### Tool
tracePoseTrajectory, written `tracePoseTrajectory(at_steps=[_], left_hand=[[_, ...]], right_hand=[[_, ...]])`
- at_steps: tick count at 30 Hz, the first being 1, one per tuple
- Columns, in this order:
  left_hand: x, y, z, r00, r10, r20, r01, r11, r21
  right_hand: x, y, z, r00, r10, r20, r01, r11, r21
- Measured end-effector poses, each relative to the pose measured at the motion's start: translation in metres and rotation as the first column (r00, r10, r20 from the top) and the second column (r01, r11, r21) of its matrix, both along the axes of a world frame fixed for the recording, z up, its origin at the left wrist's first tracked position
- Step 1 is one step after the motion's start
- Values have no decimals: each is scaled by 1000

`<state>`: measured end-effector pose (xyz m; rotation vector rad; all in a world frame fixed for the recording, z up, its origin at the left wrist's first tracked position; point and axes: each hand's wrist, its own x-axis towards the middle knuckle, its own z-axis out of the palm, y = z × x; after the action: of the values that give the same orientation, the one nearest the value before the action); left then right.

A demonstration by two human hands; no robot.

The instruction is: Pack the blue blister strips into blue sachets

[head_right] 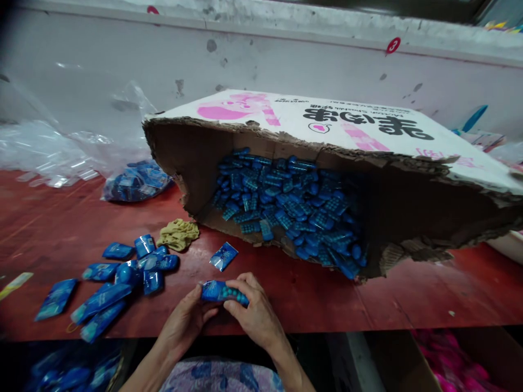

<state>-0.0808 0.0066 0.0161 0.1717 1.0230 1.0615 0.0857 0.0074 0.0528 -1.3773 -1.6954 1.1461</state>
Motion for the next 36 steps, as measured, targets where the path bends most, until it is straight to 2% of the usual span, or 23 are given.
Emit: tracePoseTrajectory(at_steps=[6,15,23,26,31,36], left_hand=[[-2,1,1,999,32,15,-33,999,27],[-4,0,8,995,95,-25,-90,986,143],[-4,3,12,996,85,-36,-80,989,126],[-3,3,12,991,119,-56,-113,989,100],[-2,1,11,993,115,-40,-113,993,46],[-3,1,10,992,104,-73,-98,992,85]], right_hand=[[-5,-5,4,999,-3,39,1,999,51],[-14,-10,-7,995,-83,51,78,993,91],[-15,-12,-6,991,-105,81,89,978,189],[-16,-13,-5,986,-126,106,101,971,216],[-18,-15,-9,987,-119,110,96,976,195],[-18,-16,-9,983,-117,140,88,976,201]])
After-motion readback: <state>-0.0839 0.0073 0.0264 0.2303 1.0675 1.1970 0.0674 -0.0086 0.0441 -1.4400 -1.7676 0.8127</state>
